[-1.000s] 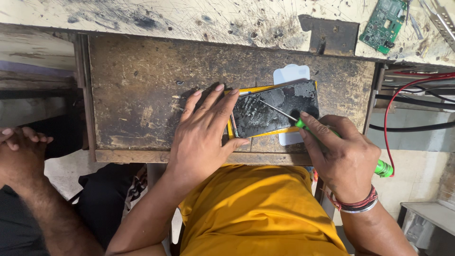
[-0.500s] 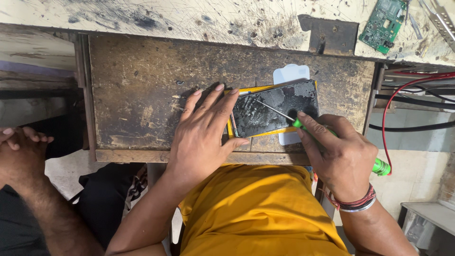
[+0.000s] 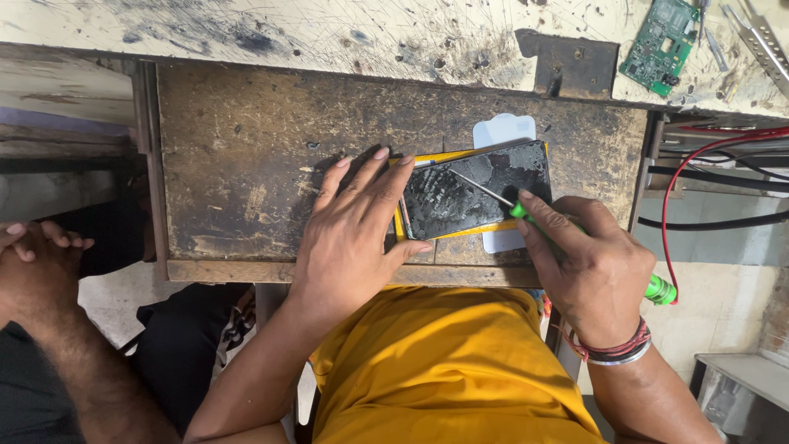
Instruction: The person holds a smartphone with a shattered screen on a workbench and uses a green-handled screwdriver to pry and scrape along the cracked glass, working around the edges of the display. They reposition the phone and continue prying the broken screen throughout the clip.
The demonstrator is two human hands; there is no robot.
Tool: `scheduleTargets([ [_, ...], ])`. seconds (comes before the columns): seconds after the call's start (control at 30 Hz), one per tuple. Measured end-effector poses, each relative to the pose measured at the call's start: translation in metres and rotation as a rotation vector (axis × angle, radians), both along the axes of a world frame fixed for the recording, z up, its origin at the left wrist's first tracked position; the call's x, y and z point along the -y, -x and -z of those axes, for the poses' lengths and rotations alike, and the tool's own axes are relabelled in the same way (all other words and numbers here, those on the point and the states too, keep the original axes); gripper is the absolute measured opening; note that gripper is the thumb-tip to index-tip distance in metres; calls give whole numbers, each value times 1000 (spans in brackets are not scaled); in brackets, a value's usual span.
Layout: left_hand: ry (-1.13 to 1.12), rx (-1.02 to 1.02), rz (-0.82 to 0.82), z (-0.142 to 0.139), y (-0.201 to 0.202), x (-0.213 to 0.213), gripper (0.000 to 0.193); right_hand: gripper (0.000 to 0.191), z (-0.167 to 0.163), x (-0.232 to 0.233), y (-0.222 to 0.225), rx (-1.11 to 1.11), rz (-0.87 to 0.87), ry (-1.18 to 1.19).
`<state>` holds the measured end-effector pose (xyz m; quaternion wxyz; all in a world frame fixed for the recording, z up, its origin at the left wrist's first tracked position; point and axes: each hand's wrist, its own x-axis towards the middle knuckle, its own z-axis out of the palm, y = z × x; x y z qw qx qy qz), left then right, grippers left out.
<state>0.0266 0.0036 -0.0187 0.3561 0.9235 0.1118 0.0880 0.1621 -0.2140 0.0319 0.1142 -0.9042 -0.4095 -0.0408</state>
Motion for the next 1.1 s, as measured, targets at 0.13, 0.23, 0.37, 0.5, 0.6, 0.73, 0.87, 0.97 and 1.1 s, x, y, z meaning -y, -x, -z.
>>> scheduleTargets([
  [0.13,3,7,1,0,0,0,92,32,0,0,0,-11,-11,-4],
  [0.23,4,7,2,0,1,0,92,31,1,0,-1,6,-23,-10],
  [0.37,2,-2,2,-1,0,-1,93,31,1,0,-1,2,-12,-8],
  [0.5,6,2,3,-1,0,0,92,31,2,1,-2,5,-12,-6],
  [0.6,10,-4,0,-1,0,0,93,31,2,0,-2,9,-12,-7],
  [0.73,10,5,0,-1,0,0,92,31,2,-1,-2,14,4,-2],
  [0.87,8,6,0,0,1,0,92,30,2,-1,-2,22,0,0],
  [0.97,6,4,1,0,1,0,93,30,2,-2,-1,20,5,-8],
  [1.1,2,-5,2,0,0,0,93,29,2,-1,-2,30,0,-5],
])
